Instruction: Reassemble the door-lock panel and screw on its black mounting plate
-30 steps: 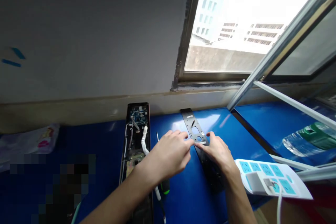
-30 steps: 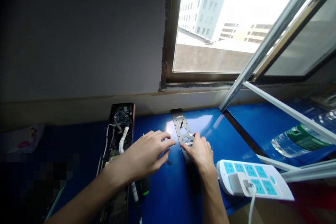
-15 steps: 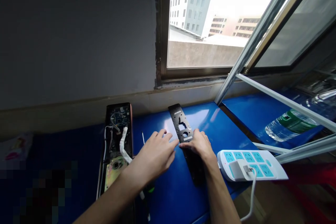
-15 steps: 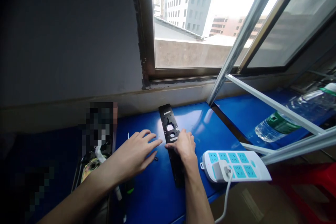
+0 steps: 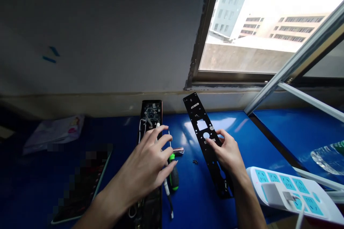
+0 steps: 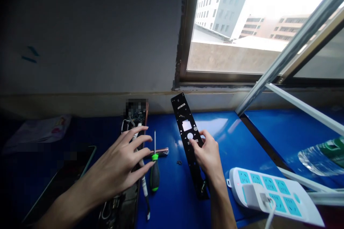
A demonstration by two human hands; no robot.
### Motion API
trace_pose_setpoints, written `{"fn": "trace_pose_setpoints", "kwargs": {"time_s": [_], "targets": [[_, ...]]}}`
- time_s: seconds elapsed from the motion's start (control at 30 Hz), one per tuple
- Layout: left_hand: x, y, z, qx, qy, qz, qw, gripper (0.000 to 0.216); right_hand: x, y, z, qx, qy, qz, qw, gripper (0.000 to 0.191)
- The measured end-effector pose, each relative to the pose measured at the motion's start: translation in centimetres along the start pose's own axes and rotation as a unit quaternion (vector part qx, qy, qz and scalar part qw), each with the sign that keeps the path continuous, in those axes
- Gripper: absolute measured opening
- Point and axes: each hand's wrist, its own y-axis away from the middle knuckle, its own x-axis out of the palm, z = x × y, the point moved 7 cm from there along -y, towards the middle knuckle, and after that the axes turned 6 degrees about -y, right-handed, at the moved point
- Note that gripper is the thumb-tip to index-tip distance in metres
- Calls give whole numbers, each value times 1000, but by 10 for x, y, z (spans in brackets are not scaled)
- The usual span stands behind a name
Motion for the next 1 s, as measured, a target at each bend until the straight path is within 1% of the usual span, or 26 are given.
{"fn": "trace_pose_setpoints", "kwargs": {"time_s": [0.1,0.17,0.2,0.27,0.37,0.4,0.47,0.6,0.73,0.87,1.0], "targets": [[-7,16,16,-20,38,-6,999,17,20,11,16,7,-111,46,993,60],[-11,23,25,-31,71,-32,997,14,34,17,25,23,-160,73,984,66],[-13,26,29,-36,88,-56,994,12,40,20,30,31,-178,85,980,66],[-17,31,39,-57,119,-125,983,14,52,25,37,46,-204,107,972,64],[-20,41,59,-131,134,-241,952,15,62,30,43,61,-220,126,965,61],[-19,45,65,-161,130,-269,941,13,64,32,44,63,-221,128,965,61],[-16,50,76,-209,120,-300,923,10,66,34,46,66,-221,129,964,61],[-7,56,90,-267,135,-316,900,13,74,40,48,74,-234,138,959,58],[6,60,100,-311,206,-315,873,17,87,48,51,81,-251,152,952,53],[17,63,108,-340,273,-312,844,20,97,52,51,81,-252,161,951,51],[20,65,113,-354,313,-318,822,25,99,52,52,71,-250,156,953,50]]}}
